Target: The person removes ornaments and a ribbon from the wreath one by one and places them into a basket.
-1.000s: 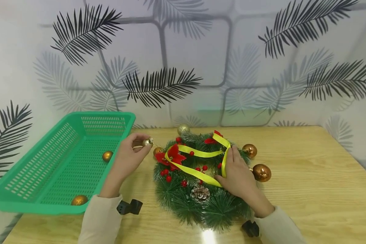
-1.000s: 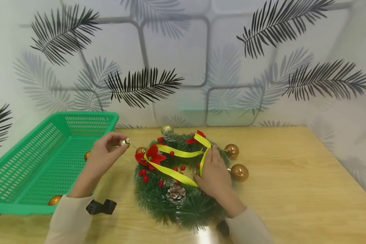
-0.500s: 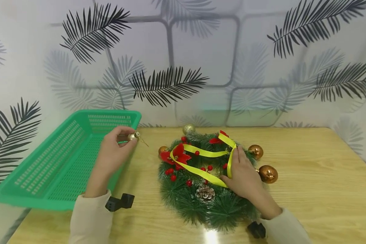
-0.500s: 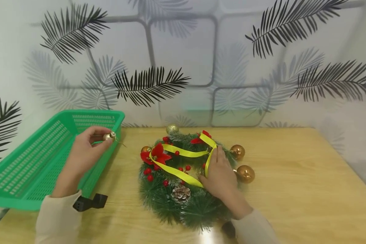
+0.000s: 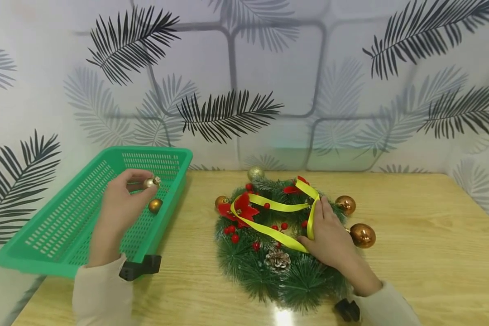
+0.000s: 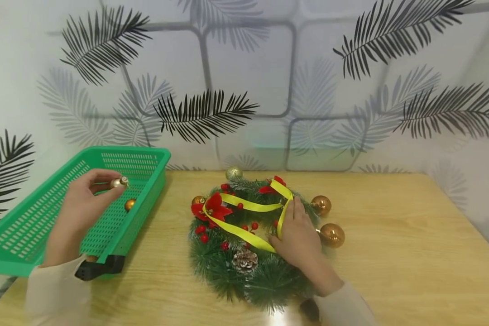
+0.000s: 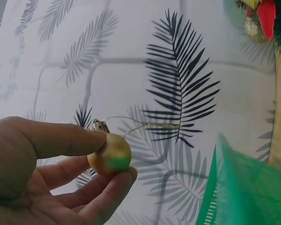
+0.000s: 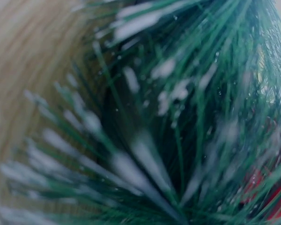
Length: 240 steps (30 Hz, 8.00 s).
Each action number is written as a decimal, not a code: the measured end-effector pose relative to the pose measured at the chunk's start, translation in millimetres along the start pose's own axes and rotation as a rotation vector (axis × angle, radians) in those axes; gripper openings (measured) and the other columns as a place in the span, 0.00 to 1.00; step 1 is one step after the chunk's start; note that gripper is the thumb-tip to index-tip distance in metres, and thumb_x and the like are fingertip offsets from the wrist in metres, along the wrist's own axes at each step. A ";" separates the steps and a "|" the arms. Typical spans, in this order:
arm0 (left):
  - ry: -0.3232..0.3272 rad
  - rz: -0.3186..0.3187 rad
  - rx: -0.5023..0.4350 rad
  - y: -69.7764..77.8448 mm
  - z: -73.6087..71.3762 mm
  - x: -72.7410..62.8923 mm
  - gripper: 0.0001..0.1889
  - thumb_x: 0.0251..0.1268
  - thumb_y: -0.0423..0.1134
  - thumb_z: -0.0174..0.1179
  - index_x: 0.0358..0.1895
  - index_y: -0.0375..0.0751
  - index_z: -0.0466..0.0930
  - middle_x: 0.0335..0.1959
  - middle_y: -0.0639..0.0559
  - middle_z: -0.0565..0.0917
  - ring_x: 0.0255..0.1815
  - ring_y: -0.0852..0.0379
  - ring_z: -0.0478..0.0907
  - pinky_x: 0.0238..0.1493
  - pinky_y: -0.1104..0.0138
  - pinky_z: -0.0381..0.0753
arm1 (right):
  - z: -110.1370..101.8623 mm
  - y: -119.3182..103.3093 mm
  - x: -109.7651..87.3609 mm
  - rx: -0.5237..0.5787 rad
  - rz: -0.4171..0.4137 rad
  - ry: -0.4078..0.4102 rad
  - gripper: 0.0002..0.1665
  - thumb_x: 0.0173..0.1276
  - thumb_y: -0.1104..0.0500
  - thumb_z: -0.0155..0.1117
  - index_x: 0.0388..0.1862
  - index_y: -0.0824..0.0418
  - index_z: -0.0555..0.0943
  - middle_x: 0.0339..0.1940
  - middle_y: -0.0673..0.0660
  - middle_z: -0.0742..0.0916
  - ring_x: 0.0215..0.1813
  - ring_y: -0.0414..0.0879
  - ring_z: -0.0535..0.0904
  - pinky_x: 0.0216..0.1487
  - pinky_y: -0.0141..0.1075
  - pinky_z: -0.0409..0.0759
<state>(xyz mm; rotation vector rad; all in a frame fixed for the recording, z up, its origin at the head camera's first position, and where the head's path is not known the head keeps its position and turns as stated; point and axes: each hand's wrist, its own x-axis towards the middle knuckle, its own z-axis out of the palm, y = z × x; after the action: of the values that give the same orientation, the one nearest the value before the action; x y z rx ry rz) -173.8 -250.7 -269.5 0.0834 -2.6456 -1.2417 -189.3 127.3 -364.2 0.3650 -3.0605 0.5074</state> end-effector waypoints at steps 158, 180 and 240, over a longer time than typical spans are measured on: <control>-0.224 0.113 -0.055 -43.3 131.4 29.8 0.16 0.59 0.30 0.62 0.50 0.31 0.75 0.47 0.35 0.80 0.48 0.40 0.79 0.45 0.56 0.83 | -27.8 14.9 -1.2 0.017 -0.090 0.077 0.55 0.71 0.36 0.48 0.73 0.77 0.44 0.75 0.76 0.51 0.73 0.72 0.50 0.68 0.63 0.57; -0.205 0.166 -0.032 -25.2 117.7 25.1 0.16 0.60 0.33 0.62 0.51 0.34 0.76 0.47 0.38 0.80 0.46 0.43 0.80 0.43 0.56 0.83 | 2.6 8.0 1.9 -0.032 0.070 0.085 0.60 0.68 0.30 0.46 0.71 0.81 0.46 0.73 0.79 0.53 0.74 0.73 0.47 0.71 0.63 0.51; -0.056 0.101 0.104 7.1 49.2 5.8 0.18 0.64 0.36 0.58 0.56 0.33 0.74 0.50 0.35 0.78 0.49 0.39 0.78 0.43 0.53 0.81 | 4.4 36.0 19.7 -0.077 -0.208 0.034 0.56 0.64 0.44 0.64 0.72 0.78 0.48 0.73 0.76 0.56 0.74 0.69 0.52 0.70 0.59 0.59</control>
<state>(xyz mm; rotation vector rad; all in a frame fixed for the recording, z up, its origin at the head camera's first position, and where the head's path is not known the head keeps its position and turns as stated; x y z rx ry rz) -190.0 -209.9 -293.5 -0.0678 -2.7241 -1.0898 -216.7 154.6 -378.6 0.6546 -2.9524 0.3808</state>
